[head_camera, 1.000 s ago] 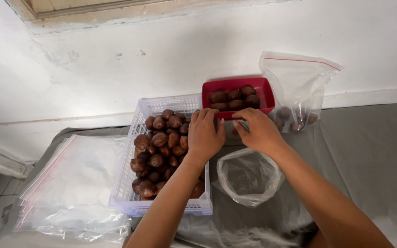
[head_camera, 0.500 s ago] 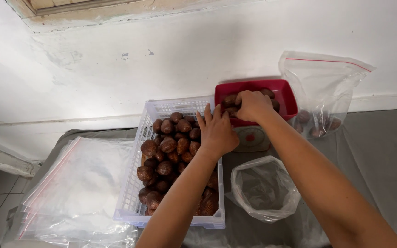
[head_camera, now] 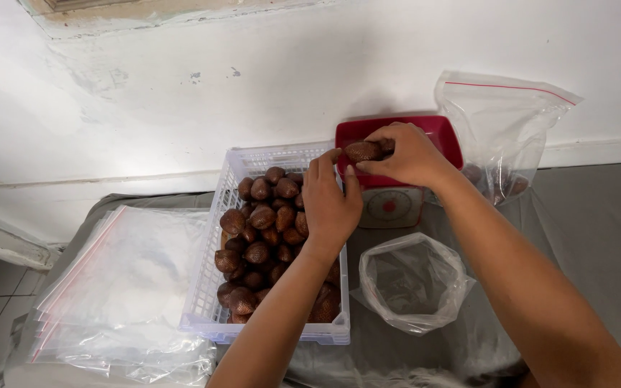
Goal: Weighing salak fruits on a scale and then placing them into plastic zip-lock bags.
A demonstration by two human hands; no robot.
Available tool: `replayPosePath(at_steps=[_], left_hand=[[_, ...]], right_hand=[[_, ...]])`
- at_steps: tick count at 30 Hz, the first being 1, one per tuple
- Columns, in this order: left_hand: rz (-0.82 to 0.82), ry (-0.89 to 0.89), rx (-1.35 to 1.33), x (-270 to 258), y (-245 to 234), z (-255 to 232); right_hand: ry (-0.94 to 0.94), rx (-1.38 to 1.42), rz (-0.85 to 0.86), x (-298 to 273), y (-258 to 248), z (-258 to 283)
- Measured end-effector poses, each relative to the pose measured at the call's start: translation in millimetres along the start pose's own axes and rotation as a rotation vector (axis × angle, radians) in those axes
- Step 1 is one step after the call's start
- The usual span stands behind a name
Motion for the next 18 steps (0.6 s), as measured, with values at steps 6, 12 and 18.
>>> replayPosePath(at_steps=[6,12,18], left_hand=[[0.164,-0.189,-0.428,-16.6,-6.5,-28.5],[0.324,-0.364,-0.536,-59.0,17.3,-31.2],[0.47,-0.5,-0.418,-120.0,68.8,-10.2]], right_hand=[[-0.042,0.194,-0.035,-54.5,-0.3,0.5],[0.056,0.397,-0.017,-113.5,5.9,-32.9],[0.279,0.327,-0.008,-159.5,9.6,-86.4]])
Point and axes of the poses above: each hand's wrist, its own x-axis towards the middle knuckle, its own y-axis out of the palm, z = x × y, the point moved 7 cm from there along x, towards the middle knuckle, and after that the axes turned 2 degrees about -z, right-handed, at the moved point
